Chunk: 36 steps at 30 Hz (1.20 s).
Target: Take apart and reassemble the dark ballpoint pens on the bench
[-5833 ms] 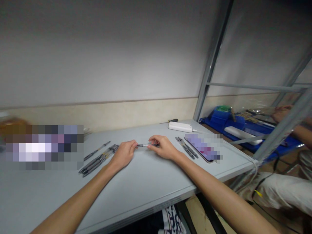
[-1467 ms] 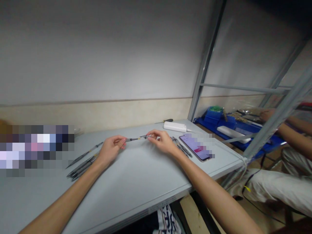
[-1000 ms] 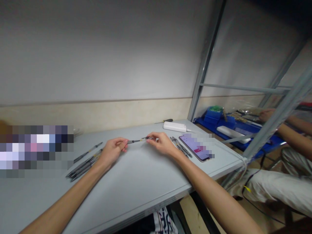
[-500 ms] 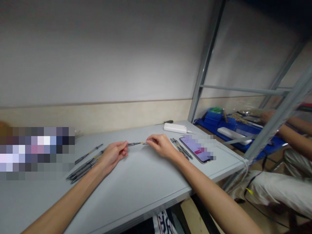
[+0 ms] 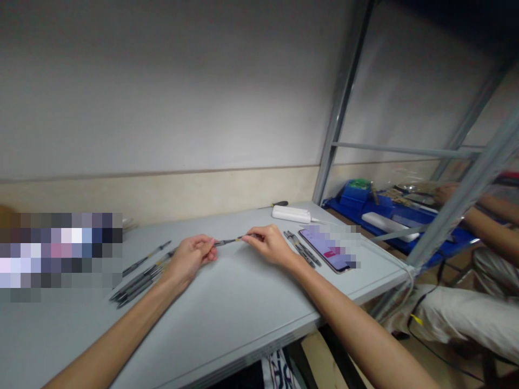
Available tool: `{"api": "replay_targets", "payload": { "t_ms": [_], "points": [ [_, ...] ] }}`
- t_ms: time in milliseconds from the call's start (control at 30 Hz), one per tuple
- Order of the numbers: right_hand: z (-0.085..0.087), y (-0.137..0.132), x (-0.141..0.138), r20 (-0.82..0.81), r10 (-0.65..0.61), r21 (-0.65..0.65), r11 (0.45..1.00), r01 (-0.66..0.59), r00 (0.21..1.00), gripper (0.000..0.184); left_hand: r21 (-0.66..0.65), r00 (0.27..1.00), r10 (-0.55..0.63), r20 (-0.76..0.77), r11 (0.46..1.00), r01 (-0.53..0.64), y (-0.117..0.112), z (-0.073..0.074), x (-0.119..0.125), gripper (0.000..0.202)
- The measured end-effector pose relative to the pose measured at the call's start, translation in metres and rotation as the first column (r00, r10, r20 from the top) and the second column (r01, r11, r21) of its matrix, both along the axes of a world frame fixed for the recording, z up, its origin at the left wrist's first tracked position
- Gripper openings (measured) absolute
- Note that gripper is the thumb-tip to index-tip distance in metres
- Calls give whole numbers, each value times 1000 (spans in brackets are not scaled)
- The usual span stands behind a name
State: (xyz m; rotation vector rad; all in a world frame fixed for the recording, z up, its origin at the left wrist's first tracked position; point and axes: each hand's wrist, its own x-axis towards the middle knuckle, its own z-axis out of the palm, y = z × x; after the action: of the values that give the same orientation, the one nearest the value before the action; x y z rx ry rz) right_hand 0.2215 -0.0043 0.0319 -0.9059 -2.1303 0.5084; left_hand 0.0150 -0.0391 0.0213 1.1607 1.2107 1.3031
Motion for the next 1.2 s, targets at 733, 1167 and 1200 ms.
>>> {"api": "replay_targets", "payload": {
  "t_ms": [733,1167,1200],
  "points": [
    [-1,6,3,-28,94,-209,973,-98,995,33,180,851,-5,-524,977,117,0,-4,-1,27],
    [4,8,-3,-623,-31,-424,853,-303,782,30,270,850,-78,-521,930,250,-11,-6,19,26],
    [5,9,-3,-696,-51,-426,832,-355,716,29,277,818,-101,-567,911,305,-12,-4,20,27]
  ]
}}
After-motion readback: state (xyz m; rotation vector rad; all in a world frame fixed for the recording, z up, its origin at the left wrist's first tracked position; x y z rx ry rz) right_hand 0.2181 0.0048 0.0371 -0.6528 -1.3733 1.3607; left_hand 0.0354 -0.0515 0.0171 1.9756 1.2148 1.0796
